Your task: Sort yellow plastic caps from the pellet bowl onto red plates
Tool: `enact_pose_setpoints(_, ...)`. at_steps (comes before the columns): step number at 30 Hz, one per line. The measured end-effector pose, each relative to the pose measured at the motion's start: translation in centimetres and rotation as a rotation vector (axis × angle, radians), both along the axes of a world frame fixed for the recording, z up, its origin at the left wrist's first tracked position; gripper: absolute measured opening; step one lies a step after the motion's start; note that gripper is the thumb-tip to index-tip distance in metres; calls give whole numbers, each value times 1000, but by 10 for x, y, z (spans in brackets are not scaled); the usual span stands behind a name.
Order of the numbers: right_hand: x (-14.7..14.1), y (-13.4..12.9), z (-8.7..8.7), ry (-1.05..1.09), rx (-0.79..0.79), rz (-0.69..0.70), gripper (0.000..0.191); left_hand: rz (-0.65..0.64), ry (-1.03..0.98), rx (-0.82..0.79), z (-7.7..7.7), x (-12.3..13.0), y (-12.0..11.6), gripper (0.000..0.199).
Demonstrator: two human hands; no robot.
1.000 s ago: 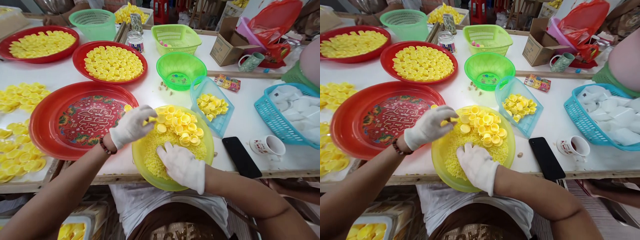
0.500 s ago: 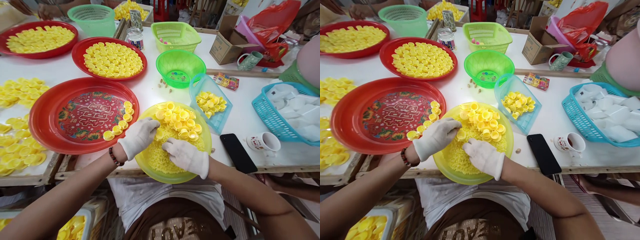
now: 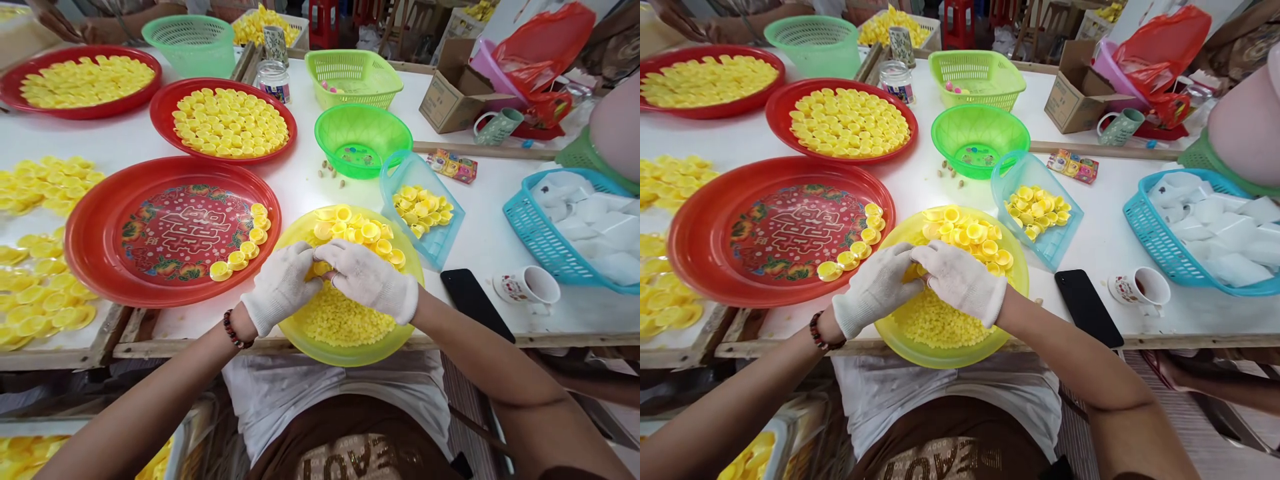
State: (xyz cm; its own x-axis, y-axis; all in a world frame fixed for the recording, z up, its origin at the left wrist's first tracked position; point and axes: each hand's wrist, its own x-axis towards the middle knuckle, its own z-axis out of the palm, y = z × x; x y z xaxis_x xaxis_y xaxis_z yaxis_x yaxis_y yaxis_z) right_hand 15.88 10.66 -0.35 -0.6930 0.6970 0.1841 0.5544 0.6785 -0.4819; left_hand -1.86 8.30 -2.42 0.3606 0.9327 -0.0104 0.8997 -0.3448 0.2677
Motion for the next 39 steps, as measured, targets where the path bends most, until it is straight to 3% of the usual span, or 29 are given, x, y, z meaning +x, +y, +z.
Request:
enact_pose_setpoints(6, 28, -27, -6, -277, -46, -2, 15, -19, -66, 42, -9, -7, -1, 25)
enact_pose_setpoints(10, 30, -45, -18, -538, -13, 65, 10, -51, -297, 84, -15, -10, -6, 27)
enact_pose_setpoints(13, 23, -51, -24, -597, 51, 69, 16, -41, -479, 92, -9, -17, -7, 32)
enact_pose_setpoints(15, 21, -52, -26, -604, 58, 75, 17, 33, -513, 140, 0, -30, 1, 37)
enact_pose_setpoints(18, 22, -50, -29, -594, 63, 98, 12, 203, -378, 257, 14, -66, 31, 33)
enact_pose_setpoints(21, 23, -50, -31, -596, 86, 125, 10, 373, -137, 286, 16, -109, 76, 27)
enact_pose_setpoints(24, 20, -53, -31, -619, 107, 129, 9, 439, -29, 194, 2, -138, 120, 33)
enact_pose_setpoints(27, 18, -58, -25, -612, 82, 97, 7, 410, 8, 68, -17, -148, 150, 37)
enact_pose_setpoints(30, 19, -59, -19, -592, 22, 78, 10, 364, 28, -13, -27, -146, 163, 31)
enact_pose_setpoints(34, 21, -53, -16, -576, -9, 98, 12, 306, 14, 70, -16, -128, 150, 34)
enact_pose_setpoints(36, 19, -50, -16, -566, 12, 84, 13, 255, -57, 201, -5, -104, 135, 37)
enact_pose_setpoints(39, 10, -47, -16, -574, 49, 23, 17, 41, -211, 295, 8, -52, 115, 31)
